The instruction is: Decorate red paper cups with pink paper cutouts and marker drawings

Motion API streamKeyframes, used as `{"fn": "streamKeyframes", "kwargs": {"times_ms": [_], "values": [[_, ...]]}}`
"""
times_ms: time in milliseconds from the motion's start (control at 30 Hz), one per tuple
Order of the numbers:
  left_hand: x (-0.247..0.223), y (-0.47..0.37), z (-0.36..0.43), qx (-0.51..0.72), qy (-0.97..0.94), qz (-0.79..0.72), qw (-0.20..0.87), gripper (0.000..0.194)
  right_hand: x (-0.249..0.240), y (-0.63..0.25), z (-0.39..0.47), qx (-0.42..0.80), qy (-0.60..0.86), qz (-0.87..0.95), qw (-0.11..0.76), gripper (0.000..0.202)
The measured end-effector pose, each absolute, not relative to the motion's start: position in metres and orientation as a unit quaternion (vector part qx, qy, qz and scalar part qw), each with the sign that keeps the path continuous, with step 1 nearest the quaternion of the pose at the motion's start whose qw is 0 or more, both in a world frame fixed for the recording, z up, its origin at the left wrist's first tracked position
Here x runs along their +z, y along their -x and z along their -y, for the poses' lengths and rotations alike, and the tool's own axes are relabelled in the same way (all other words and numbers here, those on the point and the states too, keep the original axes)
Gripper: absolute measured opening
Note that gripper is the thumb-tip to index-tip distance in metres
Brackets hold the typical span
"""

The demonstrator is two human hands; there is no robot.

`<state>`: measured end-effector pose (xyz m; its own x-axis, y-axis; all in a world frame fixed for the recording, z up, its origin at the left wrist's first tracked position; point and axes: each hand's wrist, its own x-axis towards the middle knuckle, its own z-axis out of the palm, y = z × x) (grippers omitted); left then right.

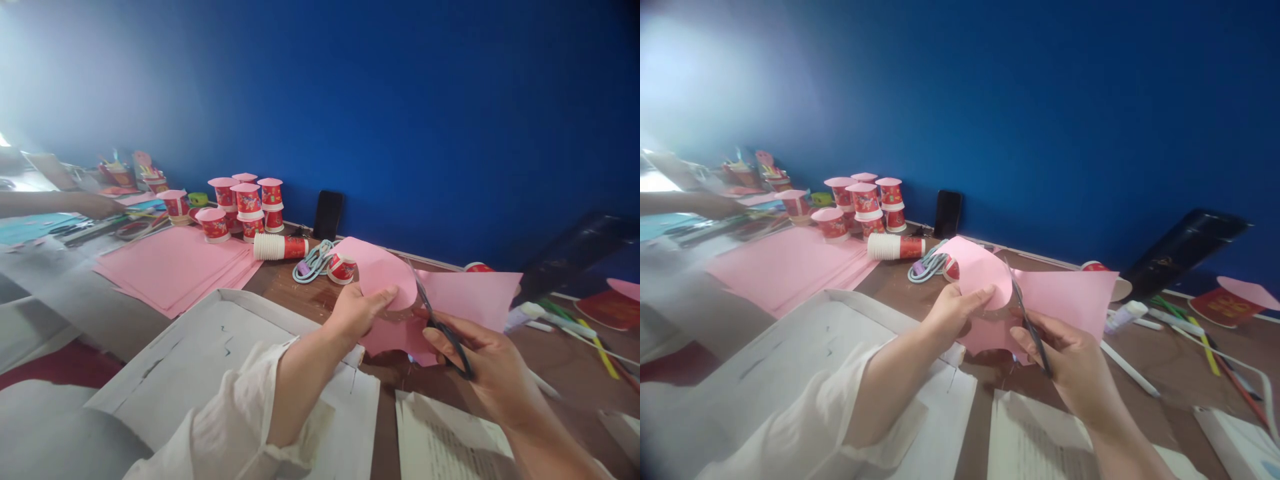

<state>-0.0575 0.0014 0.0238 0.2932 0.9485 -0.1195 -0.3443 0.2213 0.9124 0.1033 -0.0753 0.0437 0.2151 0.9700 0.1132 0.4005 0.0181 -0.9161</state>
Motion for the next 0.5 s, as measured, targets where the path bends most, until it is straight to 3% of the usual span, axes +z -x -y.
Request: {"fn": "streamKeyframes", "kwargs": {"times_ms": [500], "values": [[0.024,0.059,-0.003,0.444,-0.395,-0.378,0.71,0.048,0.033,-0.117,0.069,0.325,0.622,0.543,0.461,0.048]]}}
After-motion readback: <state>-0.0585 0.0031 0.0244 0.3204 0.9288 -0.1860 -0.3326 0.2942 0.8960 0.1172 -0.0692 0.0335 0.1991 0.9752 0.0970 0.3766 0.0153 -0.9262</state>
